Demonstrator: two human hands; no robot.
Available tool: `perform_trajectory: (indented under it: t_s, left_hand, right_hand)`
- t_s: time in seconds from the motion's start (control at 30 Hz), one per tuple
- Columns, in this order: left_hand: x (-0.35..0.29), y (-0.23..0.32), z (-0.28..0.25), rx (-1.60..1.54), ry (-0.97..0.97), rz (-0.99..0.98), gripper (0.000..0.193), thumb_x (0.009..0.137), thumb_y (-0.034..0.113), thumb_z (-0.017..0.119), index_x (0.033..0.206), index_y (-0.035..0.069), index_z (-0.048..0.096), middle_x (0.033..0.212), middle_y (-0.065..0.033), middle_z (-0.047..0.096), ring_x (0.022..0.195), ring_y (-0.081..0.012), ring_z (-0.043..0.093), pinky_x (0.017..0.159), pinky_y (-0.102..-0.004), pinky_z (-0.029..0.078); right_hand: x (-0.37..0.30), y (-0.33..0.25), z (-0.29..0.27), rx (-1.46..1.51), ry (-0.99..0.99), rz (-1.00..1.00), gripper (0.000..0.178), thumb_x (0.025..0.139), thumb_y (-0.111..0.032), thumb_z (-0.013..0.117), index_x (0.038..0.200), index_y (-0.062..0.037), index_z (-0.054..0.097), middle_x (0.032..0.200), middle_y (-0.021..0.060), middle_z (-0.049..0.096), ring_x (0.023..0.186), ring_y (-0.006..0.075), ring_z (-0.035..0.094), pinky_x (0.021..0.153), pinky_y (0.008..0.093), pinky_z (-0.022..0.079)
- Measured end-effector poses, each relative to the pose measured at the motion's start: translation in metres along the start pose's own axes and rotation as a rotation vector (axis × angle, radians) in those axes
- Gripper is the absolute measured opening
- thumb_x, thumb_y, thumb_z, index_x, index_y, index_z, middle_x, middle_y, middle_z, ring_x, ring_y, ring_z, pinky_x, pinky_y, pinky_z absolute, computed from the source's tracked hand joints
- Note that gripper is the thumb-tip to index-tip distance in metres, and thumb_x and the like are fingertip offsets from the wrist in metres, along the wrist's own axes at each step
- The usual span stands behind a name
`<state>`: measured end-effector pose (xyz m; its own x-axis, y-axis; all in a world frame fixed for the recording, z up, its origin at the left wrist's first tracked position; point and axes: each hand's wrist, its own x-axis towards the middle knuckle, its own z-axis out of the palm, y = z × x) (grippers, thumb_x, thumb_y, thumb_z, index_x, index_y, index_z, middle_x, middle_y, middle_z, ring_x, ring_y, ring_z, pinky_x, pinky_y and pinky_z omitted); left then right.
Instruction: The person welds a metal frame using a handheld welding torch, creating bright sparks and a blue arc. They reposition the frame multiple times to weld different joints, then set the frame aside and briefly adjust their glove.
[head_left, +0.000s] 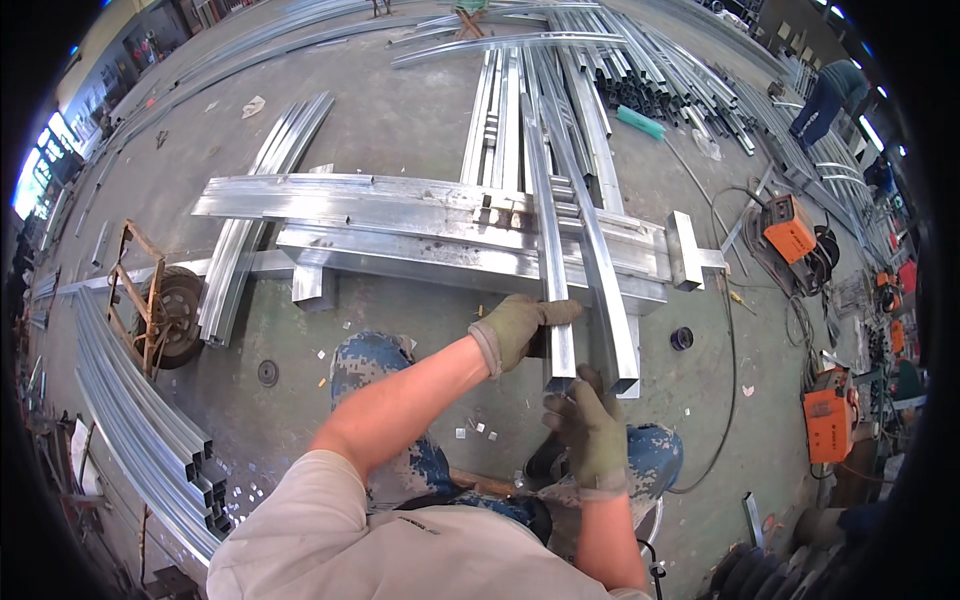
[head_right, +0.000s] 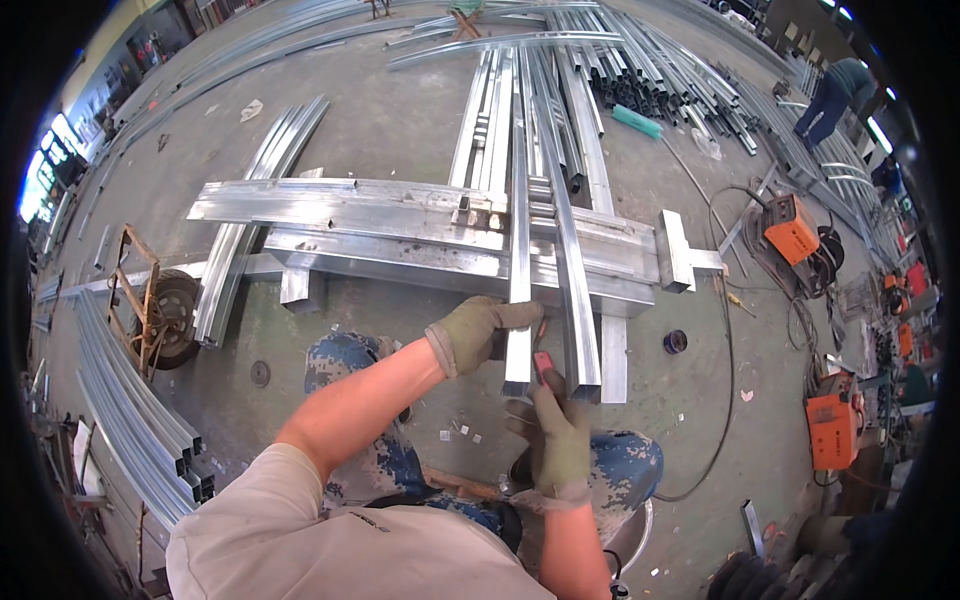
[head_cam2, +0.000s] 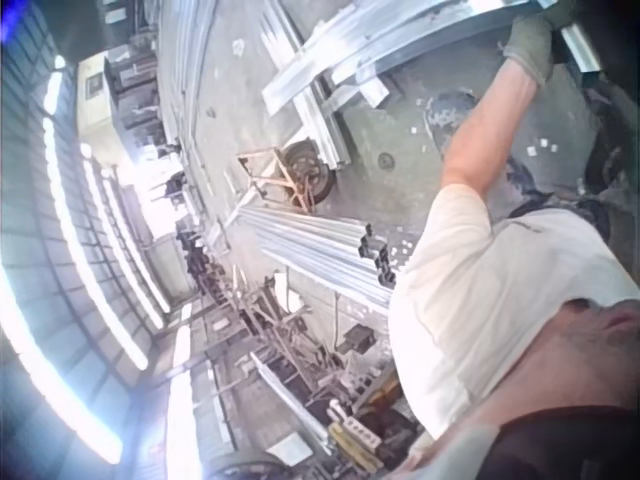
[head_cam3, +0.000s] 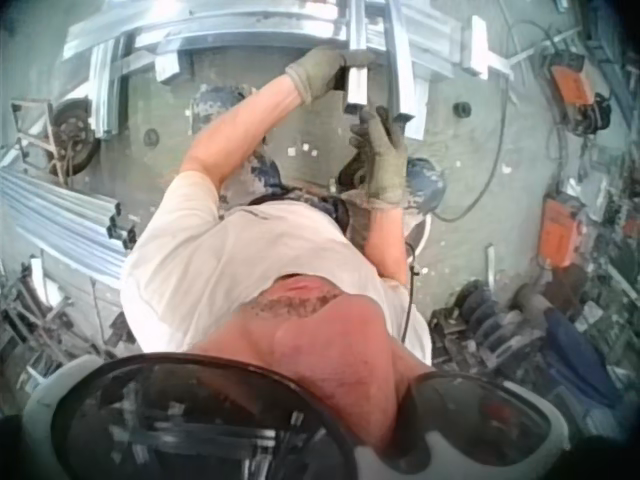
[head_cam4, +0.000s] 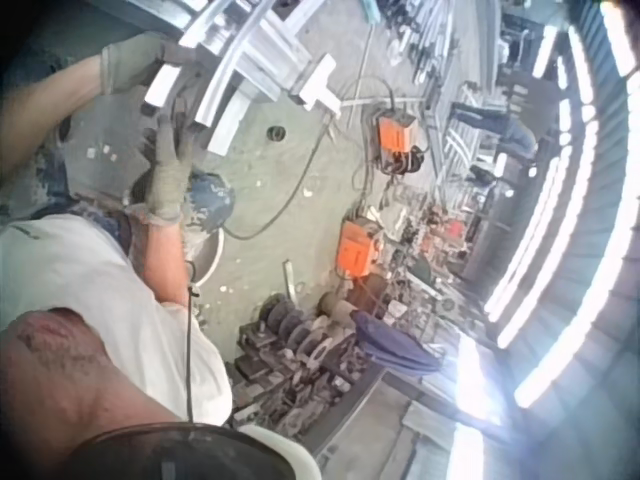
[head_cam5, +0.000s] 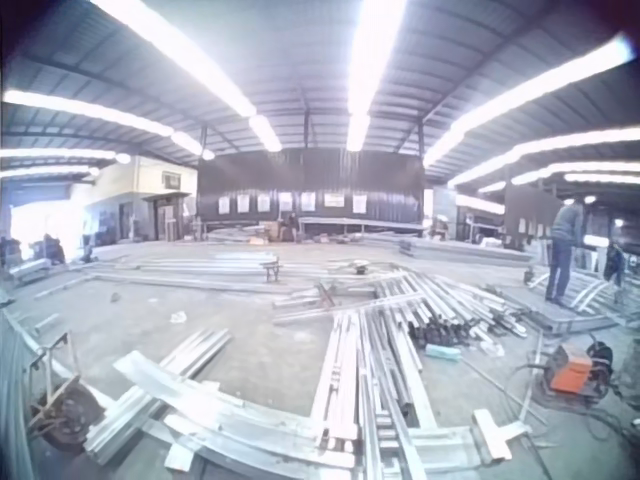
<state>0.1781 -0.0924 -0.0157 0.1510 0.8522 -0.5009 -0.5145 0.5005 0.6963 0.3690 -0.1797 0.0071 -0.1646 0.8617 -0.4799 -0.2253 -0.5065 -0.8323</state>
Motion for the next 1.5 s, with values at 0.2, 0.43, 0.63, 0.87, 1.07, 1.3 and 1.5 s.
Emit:
perform_trajectory:
  t_s: [0.2, 0.43, 0.63, 0.87, 1.07, 1.3, 1.5]
  left_hand:
    - [0.020, 0.019, -0.001, -0.035, 0.015, 0.040, 0.030, 0.099, 0.022, 0.076, 0.113, -0.004, 0.071, 0.098, -0.0123, 0.075, 0.083, -0.0243, 0.073, 0.076, -0.0404, 0.062]
    - [0.047, 0.052, -0.001, -0.110, 0.045, 0.032, 0.030, 0.098, 0.019, 0.074, 0.118, -0.003, 0.068, 0.102, -0.0129, 0.075, 0.086, -0.0277, 0.074, 0.076, -0.0425, 0.064]
    - [0.105, 0.104, -0.021, -0.117, 0.072, 0.065, 0.032, 0.098, 0.030, 0.076, 0.116, 0.003, 0.075, 0.107, -0.0086, 0.076, 0.083, -0.0184, 0.072, 0.076, -0.0358, 0.061]
    - [0.201, 0.159, -0.048, 0.070, 0.134, 0.093, 0.041, 0.102, 0.033, 0.066, 0.135, 0.008, 0.070, 0.131, -0.0162, 0.069, 0.117, -0.0226, 0.063, 0.103, -0.0356, 0.048]
    - [0.311, 0.195, -0.072, 0.337, 0.455, 0.172, 0.041, 0.099, 0.033, 0.071, 0.127, 0.004, 0.073, 0.120, -0.0166, 0.073, 0.104, -0.0256, 0.068, 0.096, -0.0380, 0.053]
    - [0.341, 0.234, -0.076, 0.457, 0.512, 0.486, 0.060, 0.093, 0.036, 0.076, 0.139, -0.001, 0.064, 0.134, -0.0178, 0.069, 0.125, -0.0307, 0.063, 0.108, -0.0403, 0.048]
    - [0.232, 0.226, -0.130, 0.401, 0.399, 0.624, 0.061, 0.095, 0.030, 0.074, 0.144, -0.003, 0.058, 0.132, -0.0155, 0.068, 0.121, -0.0229, 0.063, 0.103, -0.0357, 0.052]
  right_hand:
    - [0.010, -0.037, -0.003, -0.189, 0.250, -0.362, 0.062, 0.100, -0.031, 0.072, 0.149, 0.0030, 0.051, 0.121, 0.0128, 0.066, 0.098, 0.0206, 0.069, 0.079, 0.0332, 0.057]
    - [0.087, -0.074, 0.021, -0.871, 0.298, -0.658, 0.059, 0.099, -0.033, 0.070, 0.142, 0.0053, 0.058, 0.128, 0.0244, 0.069, 0.114, 0.0337, 0.069, 0.098, 0.0414, 0.054]
    - [0.163, -0.107, 0.061, -1.004, 0.284, -0.650, 0.060, 0.100, -0.034, 0.065, 0.141, 0.0079, 0.057, 0.136, 0.0322, 0.064, 0.127, 0.0459, 0.062, 0.107, 0.0477, 0.050]
    - [0.305, -0.112, 0.078, -1.108, 0.263, -0.772, 0.063, 0.102, -0.037, 0.060, 0.141, 0.0121, 0.055, 0.129, 0.0362, 0.066, 0.123, 0.0482, 0.064, 0.106, 0.0494, 0.050]
    - [0.414, -0.131, 0.105, -1.248, 0.282, -0.644, 0.055, 0.104, -0.035, 0.055, 0.141, 0.0049, 0.052, 0.124, 0.0373, 0.066, 0.114, 0.0514, 0.065, 0.101, 0.0549, 0.052]
    - [0.560, -0.164, 0.097, -1.211, 0.228, -0.584, 0.063, 0.097, -0.043, 0.064, 0.141, 0.0014, 0.059, 0.129, 0.0298, 0.068, 0.124, 0.0466, 0.063, 0.107, 0.0495, 0.051]
    - [0.479, -0.167, 0.056, -0.966, 0.098, -0.533, 0.049, 0.096, -0.035, 0.061, 0.130, -0.0003, 0.070, 0.123, 0.0241, 0.073, 0.113, 0.0365, 0.071, 0.101, 0.0413, 0.053]
